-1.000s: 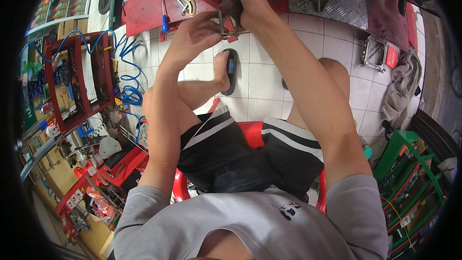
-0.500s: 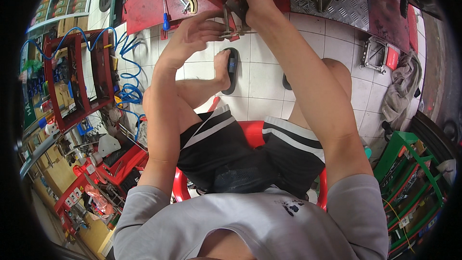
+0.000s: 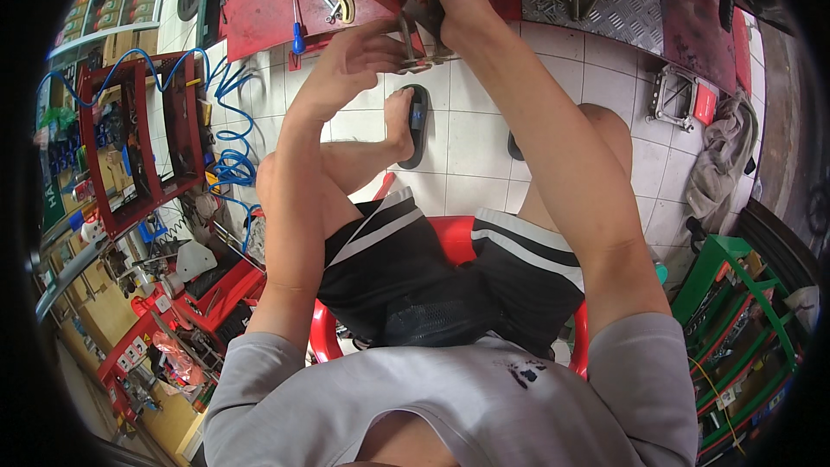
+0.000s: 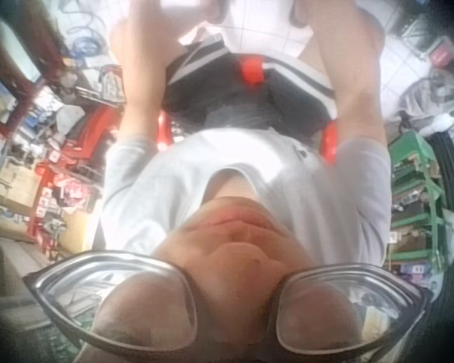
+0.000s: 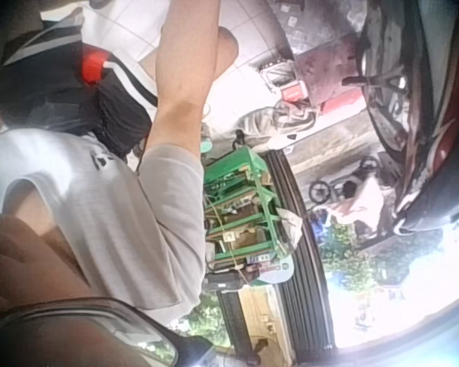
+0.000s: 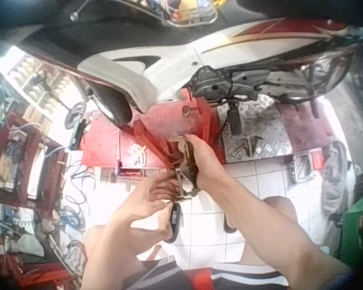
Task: The person sits on a low stool in a workshop and works on a motorcycle brake assembly. They use their hands to manipulate the brake shoes and springs, then use pliers to adjust the components. The person continues to assemble and adjust the brake parts by hand.
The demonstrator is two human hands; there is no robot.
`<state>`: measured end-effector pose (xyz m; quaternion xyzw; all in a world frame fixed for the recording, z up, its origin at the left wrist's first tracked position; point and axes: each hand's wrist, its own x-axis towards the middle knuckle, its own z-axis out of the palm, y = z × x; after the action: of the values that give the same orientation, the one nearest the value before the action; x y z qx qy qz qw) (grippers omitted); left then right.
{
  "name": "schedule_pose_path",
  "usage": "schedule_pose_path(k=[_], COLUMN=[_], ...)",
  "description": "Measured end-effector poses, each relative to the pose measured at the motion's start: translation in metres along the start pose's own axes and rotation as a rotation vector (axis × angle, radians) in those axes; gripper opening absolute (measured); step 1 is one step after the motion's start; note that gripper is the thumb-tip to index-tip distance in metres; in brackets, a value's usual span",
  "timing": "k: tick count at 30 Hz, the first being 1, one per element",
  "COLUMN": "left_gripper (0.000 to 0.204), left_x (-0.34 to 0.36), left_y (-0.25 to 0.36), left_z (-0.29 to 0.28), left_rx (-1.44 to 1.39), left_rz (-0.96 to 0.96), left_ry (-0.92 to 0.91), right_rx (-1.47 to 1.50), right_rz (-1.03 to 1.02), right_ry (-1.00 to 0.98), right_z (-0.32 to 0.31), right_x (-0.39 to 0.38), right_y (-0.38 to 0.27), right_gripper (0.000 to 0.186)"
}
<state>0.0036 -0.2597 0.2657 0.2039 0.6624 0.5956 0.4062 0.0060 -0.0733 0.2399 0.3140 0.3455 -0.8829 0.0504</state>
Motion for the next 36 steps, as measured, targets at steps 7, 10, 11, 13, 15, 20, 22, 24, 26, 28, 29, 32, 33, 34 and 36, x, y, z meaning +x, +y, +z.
schedule_pose_path(k=[7, 10, 11, 13, 15, 20, 22, 24, 26, 28, 29, 32, 33, 34, 36], left_gripper=[0.064, 0.063, 0.063, 0.064, 0.064, 0.066, 0.067, 0.069, 0.069, 0.068, 0.068, 0.069, 0.069, 0.07, 0.067], left_x=[0.001, -0.001, -0.002, -0.002, 0.001, 0.001, 0.0, -0.001, -0.001, -0.001, -0.001, 0.001, 0.0, 0.0, -0.001], left_y=[0.006, 0.0, -0.003, 0.009, 0.006, -0.004, 0.002, 0.008, 0.006, 0.001, -0.001, 0.002, 0.003, 0.004, 0.0], left_z=[0.009, -0.003, -0.004, 0.001, 0.008, -0.003, -0.003, 0.007, 0.009, 0.002, -0.001, 0.001, 0.008, 0.011, 0.006], left_rx=[0.073, -0.073, -0.056, -0.023, 0.063, -0.03, -0.044, 0.033, 0.043, -0.013, -0.018, 0.009, 0.047, 0.086, -0.007], left_rz=[-0.017, 0.054, 0.03, -0.018, -0.036, 0.037, 0.038, -0.017, -0.015, 0.046, 0.036, 0.012, 0.005, -0.003, 0.029], left_ry=[0.027, -0.034, -0.022, -0.006, 0.025, -0.045, -0.059, 0.014, 0.026, -0.022, -0.025, -0.009, 0.021, 0.05, -0.001], right_rx=[0.016, 0.019, 0.028, 0.047, 0.043, 0.014, 0.017, 0.022, 0.019, 0.008, 0.003, 0.007, 0.019, 0.03, 0.031], right_rz=[0.017, 0.018, 0.006, -0.022, 0.001, -0.006, -0.016, -0.016, -0.009, 0.002, -0.012, -0.033, -0.019, -0.005, 0.005], right_ry=[0.042, 0.011, -0.013, -0.055, 0.026, 0.003, -0.033, -0.045, -0.029, 0.015, -0.034, -0.115, -0.103, -0.092, 0.038], right_z=[0.0, -0.001, -0.004, -0.007, 0.003, -0.001, -0.001, -0.001, 0.0, 0.002, -0.001, -0.012, -0.008, -0.004, 0.009], right_x=[-0.003, -0.002, 0.0, 0.002, -0.007, -0.005, -0.009, -0.007, -0.006, -0.007, -0.005, 0.0, -0.003, -0.006, -0.012], right_y=[-0.003, -0.003, -0.002, -0.004, -0.006, -0.005, -0.007, -0.006, -0.005, -0.005, -0.005, -0.005, -0.006, -0.007, -0.008], right_gripper=[0.031, 0.031, 0.031, 0.031, 0.031, 0.029, 0.029, 0.031, 0.032, 0.033, 0.034, 0.034, 0.034, 0.034, 0.034])
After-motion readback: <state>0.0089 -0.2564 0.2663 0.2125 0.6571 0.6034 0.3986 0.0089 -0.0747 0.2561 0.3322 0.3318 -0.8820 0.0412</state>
